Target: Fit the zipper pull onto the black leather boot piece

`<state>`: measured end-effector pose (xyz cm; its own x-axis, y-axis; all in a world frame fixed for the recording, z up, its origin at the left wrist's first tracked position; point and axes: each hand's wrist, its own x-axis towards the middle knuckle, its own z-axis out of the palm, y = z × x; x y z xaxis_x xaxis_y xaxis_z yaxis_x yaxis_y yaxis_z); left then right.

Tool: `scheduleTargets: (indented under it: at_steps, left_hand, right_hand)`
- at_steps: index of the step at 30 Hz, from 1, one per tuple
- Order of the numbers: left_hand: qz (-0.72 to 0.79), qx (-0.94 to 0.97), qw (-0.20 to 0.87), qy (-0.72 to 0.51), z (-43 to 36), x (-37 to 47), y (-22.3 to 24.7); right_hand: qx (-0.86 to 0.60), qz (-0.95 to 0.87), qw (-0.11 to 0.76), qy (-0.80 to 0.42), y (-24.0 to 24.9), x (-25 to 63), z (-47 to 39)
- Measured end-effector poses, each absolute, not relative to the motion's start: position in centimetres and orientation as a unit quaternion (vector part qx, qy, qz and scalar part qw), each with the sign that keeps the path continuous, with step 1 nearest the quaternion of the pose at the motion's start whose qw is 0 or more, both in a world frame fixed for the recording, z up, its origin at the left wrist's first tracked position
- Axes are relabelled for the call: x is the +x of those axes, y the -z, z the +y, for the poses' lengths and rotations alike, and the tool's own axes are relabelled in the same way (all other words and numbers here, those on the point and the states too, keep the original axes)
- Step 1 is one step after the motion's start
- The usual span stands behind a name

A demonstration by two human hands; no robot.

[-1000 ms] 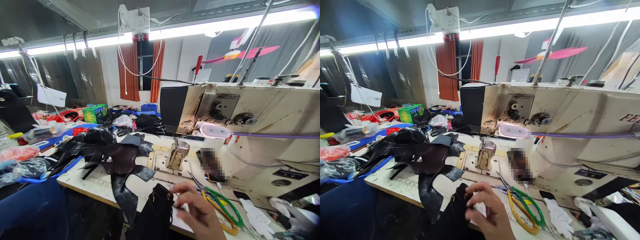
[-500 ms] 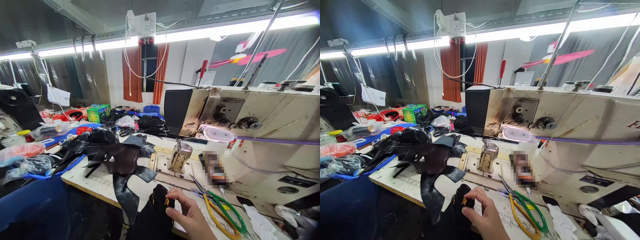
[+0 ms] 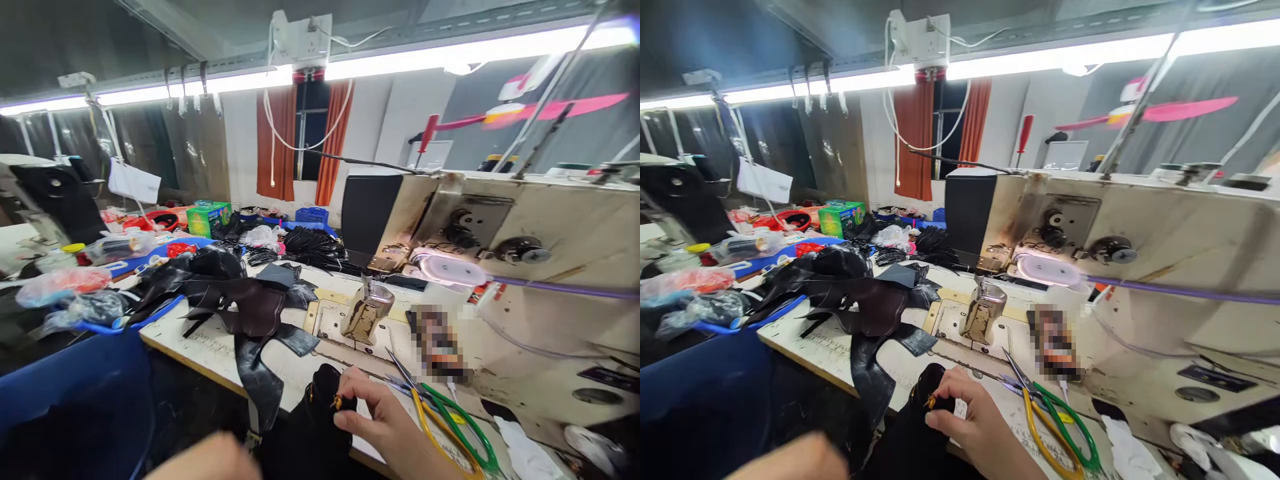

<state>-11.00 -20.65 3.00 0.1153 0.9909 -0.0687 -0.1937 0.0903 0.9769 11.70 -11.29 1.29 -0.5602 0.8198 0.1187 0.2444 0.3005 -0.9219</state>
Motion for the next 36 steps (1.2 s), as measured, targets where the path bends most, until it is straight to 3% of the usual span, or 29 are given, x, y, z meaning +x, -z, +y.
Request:
scheduleTargets:
  at_steps: [4,7,11,19,25,36]
  left_hand:
    - [0.385,0.661,0.477,-0.433,-16.8,-11.3,-5.1]
    - [0.382,0.760,0.374,-0.369,-14.7,-10.4,-4.8]
    - [0.430,0.742,0.382,-0.345,-14.4,-9.8,-4.1]
    - [0.401,0.749,0.342,-0.402,-15.8,-9.9,-4.3]
    - [0.373,0.799,0.289,-0.374,-16.7,-10.0,-4.2]
    - [0.436,0.715,0.403,-0.368,-16.6,-9.2,-2.4]
  right_hand:
    - [-0.303,-0.795,0.259,-0.456,-2.6,10.8,-11.4]
    - [-0.354,-0.797,0.226,-0.434,-3.2,11.2,-11.4]
    - [-0.411,-0.800,0.181,-0.397,-3.9,12.6,-11.6]
    - [-0.442,-0.775,0.228,-0.390,-3.2,13.0,-12.6]
    - [-0.439,-0.753,0.266,-0.411,-2.8,12.0,-13.4]
    - [-0.403,-0.775,0.257,-0.415,-3.3,12.0,-13.7]
